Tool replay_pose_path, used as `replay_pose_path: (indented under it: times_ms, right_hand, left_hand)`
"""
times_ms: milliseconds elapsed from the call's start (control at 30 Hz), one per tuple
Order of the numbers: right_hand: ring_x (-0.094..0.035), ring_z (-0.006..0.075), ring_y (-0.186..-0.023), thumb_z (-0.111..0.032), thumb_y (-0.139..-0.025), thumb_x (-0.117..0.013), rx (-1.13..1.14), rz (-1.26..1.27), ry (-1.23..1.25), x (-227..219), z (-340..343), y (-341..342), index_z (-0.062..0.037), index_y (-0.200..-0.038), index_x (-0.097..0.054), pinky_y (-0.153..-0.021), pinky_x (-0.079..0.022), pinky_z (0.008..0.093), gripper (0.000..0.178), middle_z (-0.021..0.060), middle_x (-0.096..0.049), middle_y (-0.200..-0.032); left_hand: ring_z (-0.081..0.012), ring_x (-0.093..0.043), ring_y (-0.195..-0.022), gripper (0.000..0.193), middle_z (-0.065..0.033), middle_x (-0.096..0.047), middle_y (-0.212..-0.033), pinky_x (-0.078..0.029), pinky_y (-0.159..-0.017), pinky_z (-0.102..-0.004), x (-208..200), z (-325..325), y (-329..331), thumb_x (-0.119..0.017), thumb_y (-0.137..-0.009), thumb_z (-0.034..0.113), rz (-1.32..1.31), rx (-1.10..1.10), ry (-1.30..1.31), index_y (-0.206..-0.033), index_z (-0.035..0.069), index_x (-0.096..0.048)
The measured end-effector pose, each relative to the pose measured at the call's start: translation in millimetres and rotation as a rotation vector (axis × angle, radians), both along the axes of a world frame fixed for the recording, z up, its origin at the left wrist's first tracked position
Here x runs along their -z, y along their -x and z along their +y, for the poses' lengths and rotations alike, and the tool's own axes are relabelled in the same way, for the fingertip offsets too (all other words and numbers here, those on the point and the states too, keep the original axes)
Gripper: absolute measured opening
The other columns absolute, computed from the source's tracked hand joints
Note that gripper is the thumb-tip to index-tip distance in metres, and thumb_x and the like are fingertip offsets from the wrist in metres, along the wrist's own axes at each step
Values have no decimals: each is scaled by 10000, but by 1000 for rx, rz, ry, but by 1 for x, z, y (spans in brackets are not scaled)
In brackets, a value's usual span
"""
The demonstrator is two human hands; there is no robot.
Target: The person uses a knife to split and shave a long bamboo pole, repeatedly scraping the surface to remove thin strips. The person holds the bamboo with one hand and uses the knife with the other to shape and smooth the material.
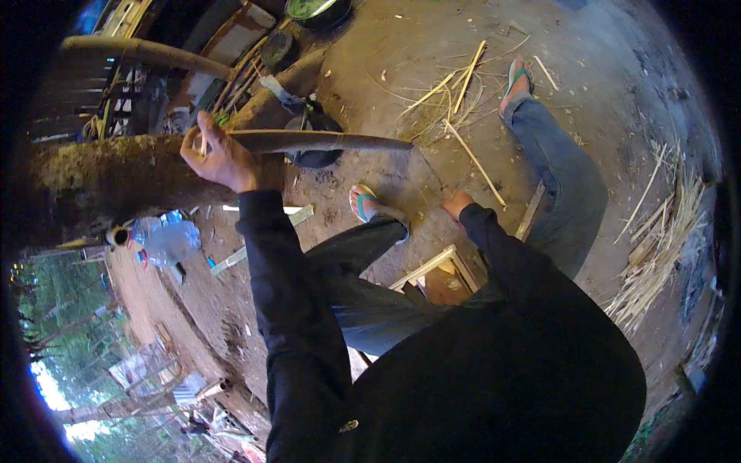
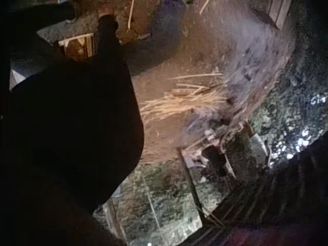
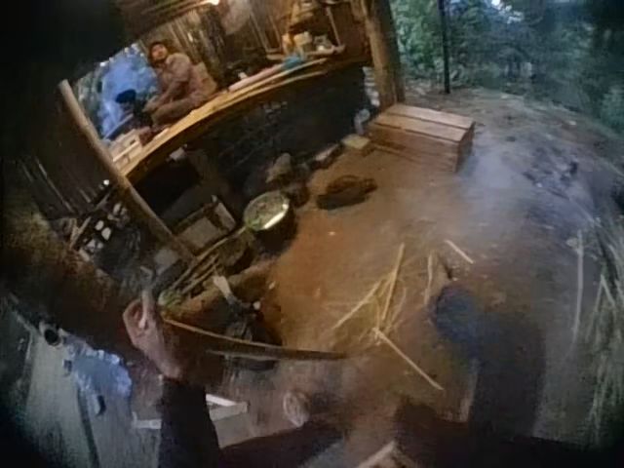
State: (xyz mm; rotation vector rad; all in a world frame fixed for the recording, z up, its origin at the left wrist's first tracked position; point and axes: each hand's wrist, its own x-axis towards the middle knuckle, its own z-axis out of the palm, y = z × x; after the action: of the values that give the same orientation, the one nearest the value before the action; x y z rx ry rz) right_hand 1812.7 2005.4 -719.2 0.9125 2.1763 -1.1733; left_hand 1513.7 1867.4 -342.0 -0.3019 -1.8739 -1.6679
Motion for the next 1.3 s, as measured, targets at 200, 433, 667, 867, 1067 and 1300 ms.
replay_pose_path:
  times_ms: [200,433,667,867,1067,1300]
  right_hand:
    - [-599,259,-622,-287,-763,-666,196,598,193,-115,-33,16,20,-871,-606,-580,-469,389,331,142,-597,-670]
    - [-623,384,-771,-214,-726,-638,238,612,204,-218,-56,23,14,-879,-605,-690,-493,415,277,237,-629,-796]
    - [-623,391,-780,-183,-710,-627,40,735,200,-189,-58,5,23,-877,-600,-696,-494,435,266,219,-636,-793]
    - [-622,390,-808,-206,-742,-595,174,346,114,-144,-38,16,-29,-913,-625,-726,-498,443,248,212,-643,-838]
    - [-612,384,-879,-267,-776,-558,137,522,139,-87,-47,0,-62,-949,-641,-772,-488,451,281,224,-633,-894]
    - [-620,389,-794,-195,-773,-512,-114,152,-144,-67,-4,18,-48,-929,-629,-713,-506,457,244,229,-624,-815]
  left_hand:
    - [-113,-517,-742,366,-65,-554,-828,-443,-655,-241,-10,11,-20,-702,-837,218,35,95,112,-1002,-6,-465]
    - [-121,-505,-730,421,-61,-525,-863,-440,-642,-244,-12,9,-58,-733,-810,245,18,1,123,-1031,0,-472]
    - [-128,-534,-753,380,-67,-528,-820,-476,-651,-245,-3,-6,-64,-702,-836,248,124,-44,116,-1001,-3,-470]
    - [-141,-490,-749,382,-77,-508,-869,-430,-658,-258,2,-19,-52,-700,-835,286,78,-106,107,-967,-5,-491]
    - [-149,-457,-756,404,-85,-472,-892,-403,-649,-258,9,-20,-47,-689,-842,315,44,-102,99,-980,-7,-487]
    - [-127,-474,-723,419,-57,-506,-800,-407,-627,-244,6,-19,-50,-698,-834,316,-38,-120,43,-1013,15,-469]
